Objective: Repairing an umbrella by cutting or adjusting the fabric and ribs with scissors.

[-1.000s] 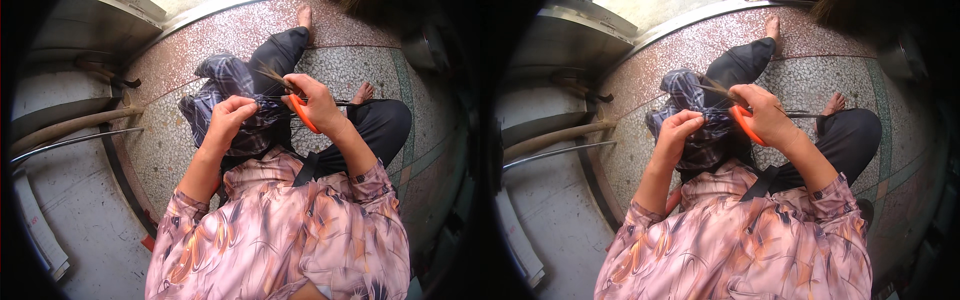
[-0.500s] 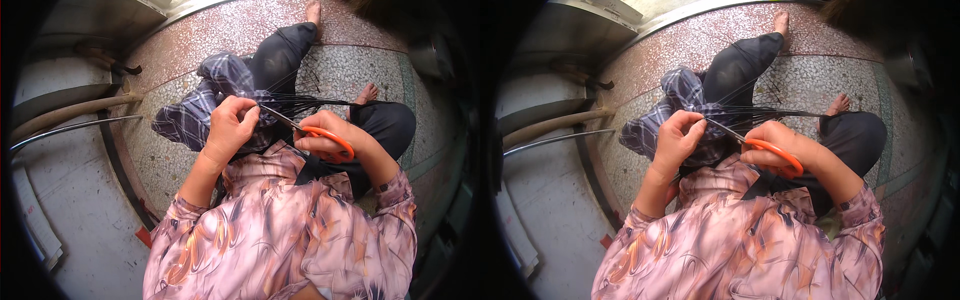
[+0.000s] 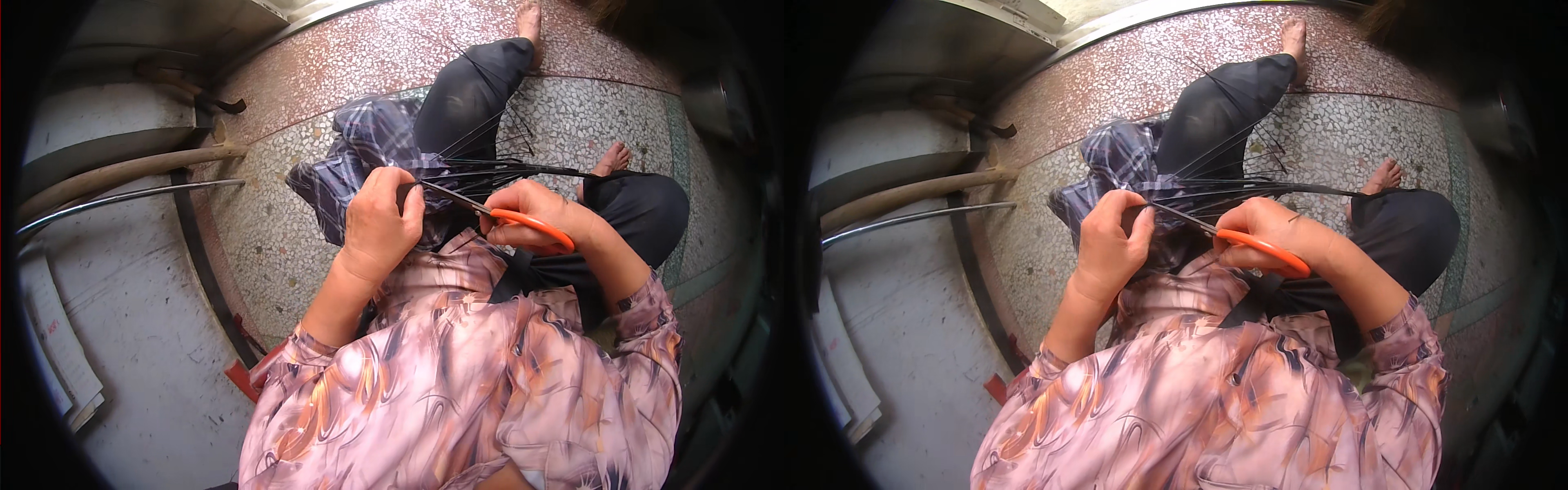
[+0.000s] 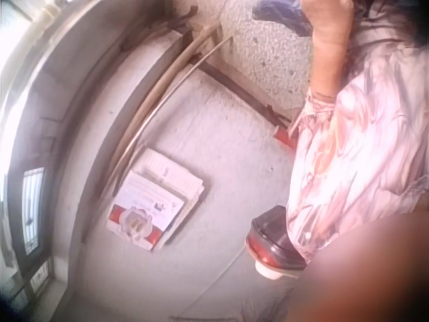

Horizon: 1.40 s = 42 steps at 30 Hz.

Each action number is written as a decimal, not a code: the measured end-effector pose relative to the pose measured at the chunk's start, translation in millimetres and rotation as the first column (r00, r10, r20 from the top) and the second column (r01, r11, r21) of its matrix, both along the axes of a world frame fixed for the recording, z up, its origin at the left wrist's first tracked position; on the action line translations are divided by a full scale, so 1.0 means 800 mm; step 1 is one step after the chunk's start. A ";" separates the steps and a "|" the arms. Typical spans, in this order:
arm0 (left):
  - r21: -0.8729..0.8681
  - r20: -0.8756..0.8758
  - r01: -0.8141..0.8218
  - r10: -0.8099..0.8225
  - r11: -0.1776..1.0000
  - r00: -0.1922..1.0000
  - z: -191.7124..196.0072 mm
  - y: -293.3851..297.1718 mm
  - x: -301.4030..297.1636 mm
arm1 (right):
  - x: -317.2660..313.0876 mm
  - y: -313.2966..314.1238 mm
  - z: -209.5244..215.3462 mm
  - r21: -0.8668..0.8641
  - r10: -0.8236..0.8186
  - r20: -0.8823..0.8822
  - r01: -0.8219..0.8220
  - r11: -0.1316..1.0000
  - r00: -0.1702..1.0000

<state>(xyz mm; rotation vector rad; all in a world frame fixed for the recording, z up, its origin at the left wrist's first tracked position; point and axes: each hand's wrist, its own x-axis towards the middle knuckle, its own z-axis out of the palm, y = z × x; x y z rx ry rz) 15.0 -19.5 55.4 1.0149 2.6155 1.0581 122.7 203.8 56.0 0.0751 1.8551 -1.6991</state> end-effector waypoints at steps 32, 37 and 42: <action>0.155 0.075 -0.030 0.019 0.987 0.997 -0.003 -0.010 0.008 | -0.015 0.024 0.013 -0.107 0.088 0.223 -0.065 0.992 0.971; 0.136 0.068 -0.026 0.017 0.990 0.998 0.000 -0.009 0.008 | -0.010 0.017 0.009 -0.153 0.018 0.211 0.014 0.988 0.977; 0.146 0.050 -0.017 0.010 0.989 0.999 0.005 -0.007 0.007 | -0.010 0.023 0.010 -0.164 0.072 0.206 -0.038 0.986 0.976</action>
